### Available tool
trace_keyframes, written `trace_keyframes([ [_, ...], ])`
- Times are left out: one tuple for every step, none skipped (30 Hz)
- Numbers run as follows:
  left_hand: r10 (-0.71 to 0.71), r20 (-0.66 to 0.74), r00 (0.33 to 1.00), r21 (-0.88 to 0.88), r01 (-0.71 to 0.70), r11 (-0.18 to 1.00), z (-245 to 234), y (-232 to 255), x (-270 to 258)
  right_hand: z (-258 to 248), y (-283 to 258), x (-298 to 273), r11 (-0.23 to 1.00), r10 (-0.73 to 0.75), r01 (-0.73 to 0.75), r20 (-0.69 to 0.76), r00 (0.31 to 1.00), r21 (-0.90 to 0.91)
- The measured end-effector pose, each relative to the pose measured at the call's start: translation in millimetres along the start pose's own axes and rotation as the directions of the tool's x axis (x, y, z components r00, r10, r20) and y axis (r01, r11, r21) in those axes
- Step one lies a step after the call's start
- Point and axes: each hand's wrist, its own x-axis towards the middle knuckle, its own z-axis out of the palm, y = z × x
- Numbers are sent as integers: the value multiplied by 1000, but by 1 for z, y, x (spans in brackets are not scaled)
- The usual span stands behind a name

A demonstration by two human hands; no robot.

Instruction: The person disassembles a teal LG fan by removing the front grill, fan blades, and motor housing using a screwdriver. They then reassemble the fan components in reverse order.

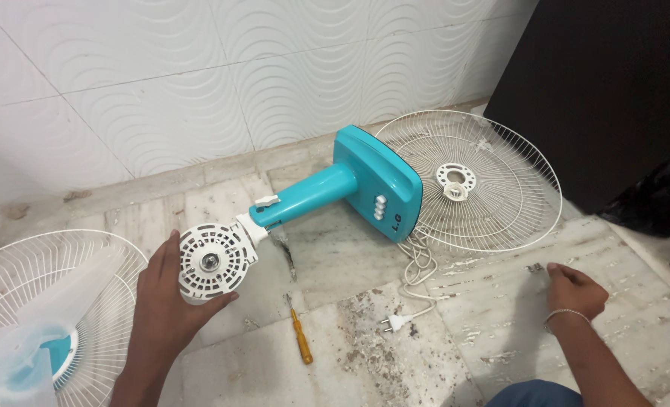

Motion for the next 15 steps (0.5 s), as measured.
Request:
trace_keyframes([
  [11, -6, 1000, 0, -11, 1000, 0, 0, 0, -1, -4, 0, 997, 34, -34, -8, 999, 64],
  [22, -13, 1000, 1, -22, 1000, 0, 0, 0, -1, -9, -1, 990, 69, -67, -13, 998, 128],
  [33, -21, 999, 3, -33, 999, 0, -1, 1, 1, -18, -2, 976, 103, -98, -15, 995, 193],
  [28, -19, 999, 2, -27, 1000, 0, 0, 1, 2, -27, -5, 977, 55, -54, 2, 998, 207],
  [22, -18, 1000, 3, -22, 1000, 0, 0, 1, 1, -36, -10, 975, 7, -11, 18, 1000, 223],
  [16, -16, 1000, 4, -16, 1000, 1, 0, 1, 0, -46, -16, 971, -41, 32, 34, 999, 238],
  [11, -15, 1000, 1, -11, 1000, 1, 0, 1, -1, -58, -22, 961, -89, 71, 57, 994, 266],
  [7, -14, 1000, -2, -7, 1000, 2, 0, 1, -2, -70, -27, 950, -137, 108, 79, 987, 294],
  [1, -14, 1000, -4, -1, 1000, 2, 0, 1, -3, -82, -35, 935, -185, 144, 101, 977, 323],
  [-5, -9, 1000, -16, 5, 1000, 3, 0, 1, -4, -94, -43, 932, -219, 169, 127, 967, 320],
  [-13, -3, 1000, -27, 13, 1000, 3, 0, 1, -5, -105, -52, 928, -253, 194, 155, 955, 317],
  [-21, 2, 1000, -37, 21, 999, 3, -1, 1, -5, -115, -62, 923, -285, 219, 183, 941, 316],
  [-7, -4, 1000, -31, 6, 1000, 3, -1, 0, -5, -125, -71, 911, -316, 239, 197, 928, 336],
  [8, -11, 1000, -24, -8, 1000, 3, -1, 0, -4, -133, -80, 898, -347, 258, 211, 914, 357],
  [21, -17, 1000, -16, -21, 1000, 3, -2, 0, -3, -141, -89, 883, -377, 277, 224, 899, 378],
])
